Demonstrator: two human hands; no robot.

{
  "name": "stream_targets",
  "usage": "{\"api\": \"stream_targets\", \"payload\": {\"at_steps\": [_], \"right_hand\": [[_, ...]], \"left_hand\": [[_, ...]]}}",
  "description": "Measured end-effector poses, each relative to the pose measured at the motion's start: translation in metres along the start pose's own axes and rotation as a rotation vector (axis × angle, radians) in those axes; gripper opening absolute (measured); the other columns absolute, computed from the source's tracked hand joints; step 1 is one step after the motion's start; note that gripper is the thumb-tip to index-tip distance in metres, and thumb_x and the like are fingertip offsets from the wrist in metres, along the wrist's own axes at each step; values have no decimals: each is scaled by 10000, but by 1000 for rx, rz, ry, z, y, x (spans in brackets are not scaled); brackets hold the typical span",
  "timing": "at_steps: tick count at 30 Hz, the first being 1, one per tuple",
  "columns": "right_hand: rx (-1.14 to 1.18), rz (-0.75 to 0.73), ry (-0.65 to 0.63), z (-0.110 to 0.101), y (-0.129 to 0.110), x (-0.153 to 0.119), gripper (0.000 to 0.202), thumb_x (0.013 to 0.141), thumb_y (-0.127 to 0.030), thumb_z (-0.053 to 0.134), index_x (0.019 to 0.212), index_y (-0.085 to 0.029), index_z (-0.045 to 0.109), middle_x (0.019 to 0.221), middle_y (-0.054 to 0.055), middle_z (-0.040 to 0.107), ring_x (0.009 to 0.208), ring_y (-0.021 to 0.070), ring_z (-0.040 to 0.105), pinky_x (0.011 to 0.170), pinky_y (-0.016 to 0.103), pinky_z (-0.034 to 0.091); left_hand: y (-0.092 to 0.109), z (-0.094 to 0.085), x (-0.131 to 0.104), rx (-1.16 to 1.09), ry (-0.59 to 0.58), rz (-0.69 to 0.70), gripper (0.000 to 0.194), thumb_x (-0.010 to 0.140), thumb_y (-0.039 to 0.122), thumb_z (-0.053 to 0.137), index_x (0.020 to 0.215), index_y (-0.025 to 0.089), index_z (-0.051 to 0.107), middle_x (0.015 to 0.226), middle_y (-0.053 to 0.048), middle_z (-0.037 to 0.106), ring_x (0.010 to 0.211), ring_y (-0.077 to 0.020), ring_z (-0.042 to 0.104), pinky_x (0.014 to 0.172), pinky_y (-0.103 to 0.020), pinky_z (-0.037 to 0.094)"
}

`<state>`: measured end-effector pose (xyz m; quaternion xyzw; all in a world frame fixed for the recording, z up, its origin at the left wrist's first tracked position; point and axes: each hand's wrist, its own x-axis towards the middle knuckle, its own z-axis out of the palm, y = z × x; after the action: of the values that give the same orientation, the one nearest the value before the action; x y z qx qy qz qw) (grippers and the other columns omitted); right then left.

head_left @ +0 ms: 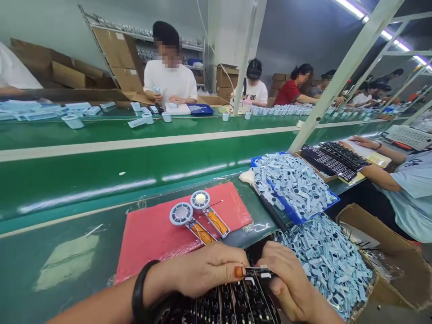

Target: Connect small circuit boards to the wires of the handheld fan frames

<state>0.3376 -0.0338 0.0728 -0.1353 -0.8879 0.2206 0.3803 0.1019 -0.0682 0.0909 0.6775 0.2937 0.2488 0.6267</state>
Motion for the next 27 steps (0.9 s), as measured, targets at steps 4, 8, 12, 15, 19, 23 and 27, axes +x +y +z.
{"api": "stream_targets", "payload": {"at_steps": [4,8,12,15,19,23,27], "right_hand": [[-12,-117,34,2,15,6,406,1124,-452,255,956,-215,539,710,5,522,584,185,483,559,323,366],[163,53,77,2,16,17,485,1122,-518,268,888,-203,553,705,5,510,595,172,470,579,293,378],[421,495,62,-3,8,22,658,1023,-778,302,1013,-200,617,896,44,586,838,217,562,786,324,483],[581,580,8,-3,1,21,639,990,-794,409,1145,-207,607,1053,64,621,963,236,575,940,381,486],[408,581,-8,-2,-1,15,352,1063,-534,470,1040,-197,571,973,45,619,855,199,564,818,322,493],[160,362,-37,-6,8,8,192,1056,-380,442,1040,-215,539,913,33,616,764,189,564,753,298,477],[116,128,9,-11,18,6,217,1064,-419,433,1068,-219,516,919,56,659,784,198,626,719,295,471]], "left_hand": [[-6,-5,17,-66,-54,-8,583,948,739,471,730,199,445,713,29,367,660,-136,332,592,-298,269],[-3,-4,25,-199,137,-63,545,910,717,550,756,201,467,728,31,361,671,-143,312,609,-287,274],[13,-8,24,4,527,-98,480,950,635,512,735,208,490,740,12,434,697,-168,389,647,-291,334],[22,-9,22,210,589,-107,454,954,613,514,746,211,542,739,2,489,709,-181,431,648,-290,344],[19,-10,24,122,551,-105,506,937,641,554,697,198,508,698,15,436,670,-155,388,612,-263,330],[13,-12,27,-288,399,-198,514,851,631,710,705,187,497,663,41,415,589,-109,358,548,-223,330],[18,-7,36,-522,275,-214,494,760,559,840,693,174,538,603,45,455,510,-76,344,469,-194,268]]}}
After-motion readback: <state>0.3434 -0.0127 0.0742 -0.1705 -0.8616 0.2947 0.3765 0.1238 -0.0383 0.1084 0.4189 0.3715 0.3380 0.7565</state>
